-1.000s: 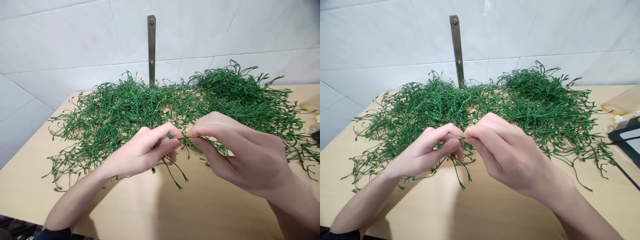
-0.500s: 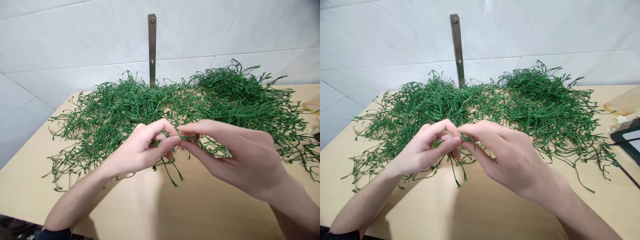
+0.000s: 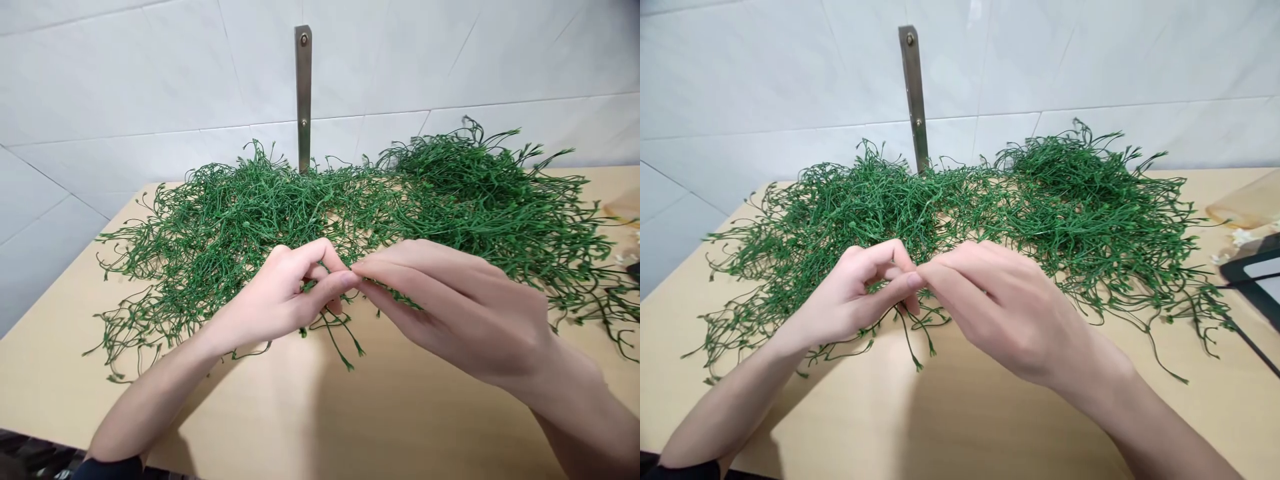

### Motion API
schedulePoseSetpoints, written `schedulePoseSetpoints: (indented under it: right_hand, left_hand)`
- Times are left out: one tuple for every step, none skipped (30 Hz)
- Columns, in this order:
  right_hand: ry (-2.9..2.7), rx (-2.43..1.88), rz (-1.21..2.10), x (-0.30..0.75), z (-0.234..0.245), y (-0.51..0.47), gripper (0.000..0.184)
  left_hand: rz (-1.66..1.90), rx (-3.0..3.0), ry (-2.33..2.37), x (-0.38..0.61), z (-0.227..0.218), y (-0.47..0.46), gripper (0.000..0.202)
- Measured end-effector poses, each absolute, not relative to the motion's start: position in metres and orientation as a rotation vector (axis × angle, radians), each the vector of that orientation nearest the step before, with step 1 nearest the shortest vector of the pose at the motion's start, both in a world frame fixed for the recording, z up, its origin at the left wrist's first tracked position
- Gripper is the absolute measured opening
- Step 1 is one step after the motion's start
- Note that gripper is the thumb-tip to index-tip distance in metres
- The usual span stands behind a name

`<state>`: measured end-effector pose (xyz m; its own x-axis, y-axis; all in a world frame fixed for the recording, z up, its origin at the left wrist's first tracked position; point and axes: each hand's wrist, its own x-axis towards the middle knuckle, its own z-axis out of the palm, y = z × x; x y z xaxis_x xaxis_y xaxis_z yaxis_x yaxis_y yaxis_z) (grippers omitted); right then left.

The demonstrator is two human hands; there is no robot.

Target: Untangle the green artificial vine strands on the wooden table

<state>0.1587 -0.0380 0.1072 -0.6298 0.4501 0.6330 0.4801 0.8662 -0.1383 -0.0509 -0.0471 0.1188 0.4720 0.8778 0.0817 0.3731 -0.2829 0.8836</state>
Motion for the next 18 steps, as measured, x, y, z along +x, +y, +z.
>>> schedulePoseSetpoints:
  right_hand:
    - [-2.346, -0.660, -0.068, 0.160, 0.106, -0.037, 0.012]
    - [-2.356, -0.654, -0.075, 0.160, 0.105, -0.036, 0.011]
    - [-2.368, -0.650, -0.082, 0.161, 0.104, -0.036, 0.011]
    - [-2.376, -0.650, -0.091, 0.161, 0.103, -0.035, 0.011]
    - [-2.378, -0.650, -0.104, 0.161, 0.102, -0.035, 0.012]
    - [-2.370, -0.651, -0.126, 0.161, 0.103, -0.035, 0.013]
    - [-2.352, -0.653, -0.160, 0.161, 0.103, -0.035, 0.013]
    - [-2.324, -0.656, -0.206, 0.160, 0.104, -0.035, 0.014]
    - [-2.290, -0.663, -0.259, 0.159, 0.105, -0.036, 0.015]
    - [-2.250, -0.673, -0.316, 0.158, 0.107, -0.036, 0.015]
    - [-2.206, -0.683, -0.373, 0.157, 0.109, -0.036, 0.016]
    - [-2.161, -0.701, -0.424, 0.156, 0.110, -0.036, 0.016]
    - [-2.118, -0.728, -0.468, 0.155, 0.112, -0.036, 0.016]
    - [-2.085, -0.766, -0.502, 0.154, 0.113, -0.036, 0.016]
    - [-2.062, -0.816, -0.523, 0.153, 0.113, -0.035, 0.015]
    - [-2.048, -0.871, -0.533, 0.153, 0.113, -0.035, 0.014]
    - [-2.035, -0.928, -0.530, 0.152, 0.113, -0.034, 0.012]
    - [-2.018, -0.978, -0.518, 0.152, 0.112, -0.034, 0.010]
  left_hand:
    - [0.745, 1.856, 1.051, -0.051, 0.119, -0.047, 0.019]
    - [0.752, 1.855, 1.056, -0.051, 0.119, -0.047, 0.020]
    - [0.756, 1.859, 1.063, -0.052, 0.119, -0.046, 0.021]
    - [0.758, 1.867, 1.071, -0.052, 0.119, -0.046, 0.022]
    - [0.762, 1.880, 1.079, -0.052, 0.118, -0.046, 0.023]
    - [0.765, 1.896, 1.087, -0.052, 0.118, -0.045, 0.025]
    - [0.765, 1.913, 1.096, -0.053, 0.117, -0.044, 0.026]
    - [0.762, 1.930, 1.104, -0.053, 0.117, -0.044, 0.027]
    - [0.755, 1.946, 1.110, -0.052, 0.117, -0.043, 0.029]
    - [0.750, 1.961, 1.119, -0.052, 0.116, -0.043, 0.029]
    - [0.749, 1.975, 1.129, -0.052, 0.116, -0.043, 0.028]
    - [0.759, 1.986, 1.141, -0.051, 0.116, -0.042, 0.027]
    - [0.779, 1.992, 1.148, -0.051, 0.115, -0.042, 0.024]
    - [0.807, 1.986, 1.147, -0.050, 0.114, -0.042, 0.021]
    - [0.841, 1.964, 1.137, -0.050, 0.113, -0.042, 0.019]
    - [0.882, 1.924, 1.121, -0.049, 0.112, -0.041, 0.020]
    - [0.929, 1.870, 1.097, -0.049, 0.111, -0.041, 0.023]
    - [0.981, 1.813, 1.070, -0.049, 0.111, -0.040, 0.025]
